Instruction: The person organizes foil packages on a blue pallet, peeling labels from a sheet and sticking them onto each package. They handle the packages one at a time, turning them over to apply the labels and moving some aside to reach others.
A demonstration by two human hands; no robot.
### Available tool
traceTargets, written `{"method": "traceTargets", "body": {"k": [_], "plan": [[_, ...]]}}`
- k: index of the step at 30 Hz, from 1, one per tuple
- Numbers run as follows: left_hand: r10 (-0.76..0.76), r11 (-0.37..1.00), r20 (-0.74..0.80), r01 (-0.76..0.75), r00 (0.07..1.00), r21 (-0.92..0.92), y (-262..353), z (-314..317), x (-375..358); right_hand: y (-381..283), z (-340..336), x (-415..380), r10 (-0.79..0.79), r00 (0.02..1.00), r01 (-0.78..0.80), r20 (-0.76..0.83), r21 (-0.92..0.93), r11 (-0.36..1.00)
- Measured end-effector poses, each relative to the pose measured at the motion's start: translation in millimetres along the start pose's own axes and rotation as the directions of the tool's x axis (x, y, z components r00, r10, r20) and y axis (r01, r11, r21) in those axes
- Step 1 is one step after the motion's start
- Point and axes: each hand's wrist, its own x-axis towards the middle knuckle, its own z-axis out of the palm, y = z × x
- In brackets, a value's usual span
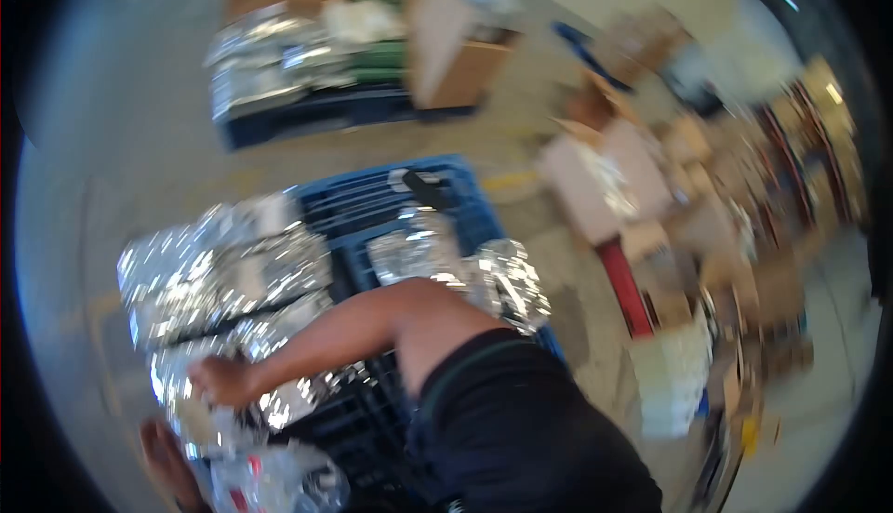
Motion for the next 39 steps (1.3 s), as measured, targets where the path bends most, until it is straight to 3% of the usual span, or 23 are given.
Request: {"method": "traceTargets", "body": {"k": [2, 5, 7, 8, 10, 12, 15, 18, 19, 20, 22, 23, 25, 26, 27, 28, 29, 30, 31, 32, 33, 38, 39], "plan": [[0.038, 0.999, 0.074, -0.036, 0.997, -0.032, 44.3, 30.3, 10.0, -13.8, -10.9, -0.9, 0.111, 0.993, -0.112, -0.028, -0.022, 0.993], [0.077, 0.981, 0.234, -0.115, 0.969, 0.155, 137.4, 67.3, 7.7, -36.9, -24.0, -1.3, 0.019, 1.000, -0.020, 0.009, 0.036, 0.999], [0.185, 0.969, 0.258, -0.220, 0.948, 0.112, 146.6, 82.0, 26.9, -51.6, -31.3, -0.7, 0.029, 0.997, -0.027, -0.074, 0.034, 0.999], [0.115, 0.983, 0.206, -0.141, 0.972, 0.118, 148.6, 85.0, 33.5, -53.5, -35.9, -0.9, 0.060, 0.989, -0.048, -0.133, 0.095, 0.994], [0.366, 0.911, 0.182, -0.392, 0.913, 0.133, 53.0, 66.4, 94.1, -23.5, -33.2, 11.9, 0.056, 0.967, -0.048, -0.250, 0.039, 0.998], [0.306, 0.932, 0.229, -0.340, 0.924, 0.126, 104.0, 73.8, 89.1, -8.9, -46.9, 13.6, 0.149, 0.954, -0.106, -0.262, 0.173, 0.979], [0.224, 0.715, 0.270, -0.346, 0.936, 0.608, 166.4, 88.3, 81.5, -17.8, -86.3, 5.4, 0.154, 0.907, -0.110, -0.392, 0.131, 0.985], [0.288, 0.756, 0.354, -0.438, 0.890, 0.486, 131.0, 77.5, 134.6, -45.0, -128.7, -12.0, 0.517, 0.732, -0.302, -0.445, 0.469, 0.830], [0.141, 0.933, 0.289, -0.225, 0.947, 0.281, 126.0, 78.6, 149.9, -5.4, -119.5, 7.1, 0.551, 0.630, -0.255, -0.547, 0.525, 0.812], [0.143, 0.932, 0.309, -0.233, 0.940, 0.278, 120.9, 79.5, 165.8, -2.0, -127.0, 3.1, 0.557, 0.614, -0.254, -0.559, 0.528, 0.810], [0.361, 0.913, 0.311, -0.401, 0.879, 0.073, 125.5, 91.4, 182.7, -0.8, -150.2, -7.7, 0.605, 0.617, -0.222, -0.503, 0.626, 0.747], [0.390, 0.885, 0.239, -0.433, 0.889, 0.170, 131.7, 100.1, 179.0, 1.3, -158.4, -13.6, 0.632, 0.628, -0.303, -0.454, 0.606, 0.736], [0.529, 0.798, 0.244, -0.575, 0.813, 0.184, 15.5, 74.1, 270.1, 9.7, -175.2, -21.8, 0.606, 0.748, -0.345, -0.270, 0.623, 0.703], [0.556, 0.631, 0.401, -0.684, 0.728, 0.368, 79.7, 79.1, 208.5, 16.0, -181.1, -33.4, 0.444, 0.868, -0.326, -0.224, 0.419, 0.848], [0.618, 0.745, 0.256, -0.658, 0.743, 0.112, 103.8, 98.4, 168.9, 61.0, -167.0, -27.2, 0.478, 0.857, -0.232, -0.192, 0.684, 0.692], [0.835, 0.300, 0.329, -0.866, 0.441, 0.400, 139.4, 111.0, 151.1, 42.8, -181.1, -33.8, -0.154, 0.936, 0.225, -0.317, 0.201, 0.953], [0.873, 0.229, 0.318, -0.887, 0.369, 0.402, 180.2, 121.9, 127.1, 24.4, -190.3, -34.5, 0.238, 0.961, -0.140, -0.143, 0.489, 0.861], [0.911, 0.171, 0.299, -0.920, 0.284, 0.353, 201.1, 133.9, 125.0, -27.5, -214.9, -33.7, 0.488, 0.872, -0.476, -0.024, 0.184, 0.860], [0.948, 0.107, 0.268, -0.963, 0.173, 0.246, 233.4, 141.7, 121.8, -19.4, -209.0, -33.3, 0.479, 0.877, -0.307, -0.035, 0.727, 0.614], [0.939, 0.117, 0.291, -0.965, 0.185, 0.236, 233.2, 136.8, 124.6, -40.2, -209.5, -25.5, 0.593, 0.804, -0.365, -0.040, 0.754, 0.546], [0.972, 0.076, 0.204, -0.975, 0.119, 0.209, 239.7, 138.8, 130.8, -35.9, -218.0, -17.0, 0.454, 0.886, -0.378, 0.094, 0.715, 0.589], [0.970, 0.180, 0.109, -0.945, 0.216, 0.274, 228.6, 112.8, 135.3, -108.2, -204.8, 25.7, 0.219, 0.874, -0.418, 0.433, 0.443, 0.793], [0.970, 0.193, 0.088, -0.934, 0.228, 0.301, 221.8, 103.6, 135.7, -93.2, -187.2, 32.5, -0.009, 0.932, -0.074, 0.362, 0.216, 0.974]]}}
